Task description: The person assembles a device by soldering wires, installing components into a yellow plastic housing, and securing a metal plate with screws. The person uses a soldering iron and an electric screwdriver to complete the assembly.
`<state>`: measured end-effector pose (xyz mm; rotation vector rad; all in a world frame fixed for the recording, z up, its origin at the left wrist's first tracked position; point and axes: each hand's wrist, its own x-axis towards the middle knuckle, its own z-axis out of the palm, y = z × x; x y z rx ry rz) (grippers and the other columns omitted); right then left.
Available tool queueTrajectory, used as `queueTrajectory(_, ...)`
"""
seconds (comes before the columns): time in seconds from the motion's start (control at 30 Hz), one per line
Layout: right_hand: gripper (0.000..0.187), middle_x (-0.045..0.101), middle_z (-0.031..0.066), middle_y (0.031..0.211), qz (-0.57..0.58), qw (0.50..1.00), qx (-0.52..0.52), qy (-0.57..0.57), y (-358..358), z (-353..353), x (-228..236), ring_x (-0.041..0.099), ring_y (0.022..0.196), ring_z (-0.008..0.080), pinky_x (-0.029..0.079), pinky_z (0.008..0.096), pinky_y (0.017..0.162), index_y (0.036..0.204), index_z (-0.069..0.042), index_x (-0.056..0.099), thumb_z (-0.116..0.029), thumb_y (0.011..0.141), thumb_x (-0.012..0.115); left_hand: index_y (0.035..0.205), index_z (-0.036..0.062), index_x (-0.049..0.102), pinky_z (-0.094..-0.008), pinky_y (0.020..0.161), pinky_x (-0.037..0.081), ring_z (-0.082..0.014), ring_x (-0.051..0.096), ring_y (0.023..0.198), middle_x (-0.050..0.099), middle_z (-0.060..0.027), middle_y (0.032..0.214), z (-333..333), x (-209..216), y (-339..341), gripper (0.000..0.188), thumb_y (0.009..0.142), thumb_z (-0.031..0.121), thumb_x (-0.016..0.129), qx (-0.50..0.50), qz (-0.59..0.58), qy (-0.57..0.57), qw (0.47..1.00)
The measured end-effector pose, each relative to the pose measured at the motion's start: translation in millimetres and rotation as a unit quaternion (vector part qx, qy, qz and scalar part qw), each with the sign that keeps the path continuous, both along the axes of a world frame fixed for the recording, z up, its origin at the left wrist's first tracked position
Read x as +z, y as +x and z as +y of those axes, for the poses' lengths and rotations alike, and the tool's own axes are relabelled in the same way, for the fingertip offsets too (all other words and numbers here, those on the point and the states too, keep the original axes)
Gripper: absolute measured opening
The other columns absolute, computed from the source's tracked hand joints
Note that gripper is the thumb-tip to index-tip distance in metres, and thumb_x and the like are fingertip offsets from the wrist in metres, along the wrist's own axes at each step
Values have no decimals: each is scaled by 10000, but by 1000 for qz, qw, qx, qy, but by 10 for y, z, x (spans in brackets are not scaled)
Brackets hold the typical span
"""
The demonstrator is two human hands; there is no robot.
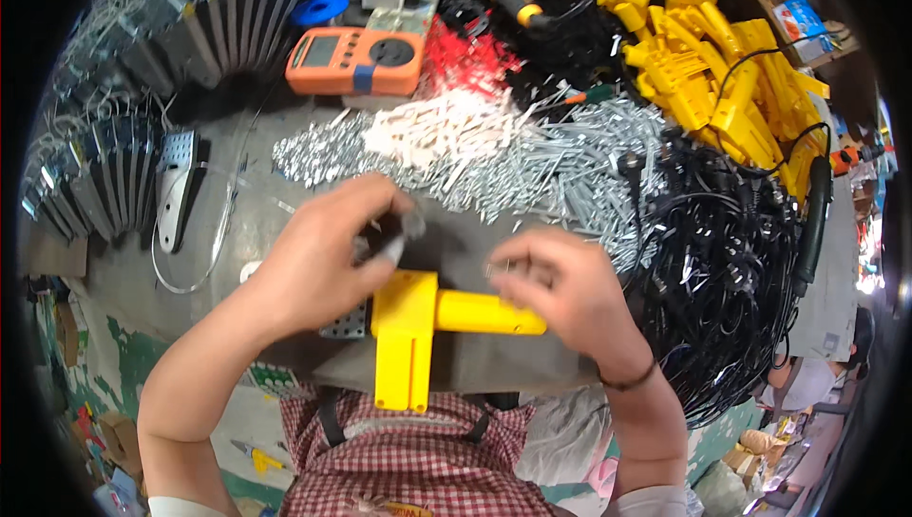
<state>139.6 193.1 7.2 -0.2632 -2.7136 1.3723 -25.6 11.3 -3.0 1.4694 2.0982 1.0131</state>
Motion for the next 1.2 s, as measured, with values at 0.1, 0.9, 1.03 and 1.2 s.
queueTrajectory(0.1,129,632,84,807,-174,955,45,-238,271,-457,69,636,631,124,477,251,581,937,-18,641,-86,829,658,962,38,559,-282,752,481,-168,606,826,601,-72,916,-476,91,297,213,760,18,621,-24,-302,-16,953)
queueTrajectory(0.9,342,643,102,802,158,974,-11,160,-205,-509,-163,640,769,272,514,349,676,1184,-54,550,-87,845,578,957,96,604,-279,726,488,-179,615,963,641,-57,1113,-986,-473,634,191,784,174,610,-172,278,216,920)
queueTrajectory(1.03,562,621,144,746,94,979,72,167,-330,-386,-334,631,732,307,507,381,645,1343,-42,395,-83,817,589,932,64,617,-348,677,453,-230,594,866,629,-73,1025,-672,-192,678,266,714,207,674,-149,231,122,954)
queueTrajectory(1.2,790,596,193,838,35,972,171,160,-191,-419,-211,606,802,332,493,417,734,1465,-26,108,-43,798,530,1063,48,539,-392,787,421,-310,505,916,513,-107,1001,-263,-103,471,530,623,238,766,-16,167,32,985)
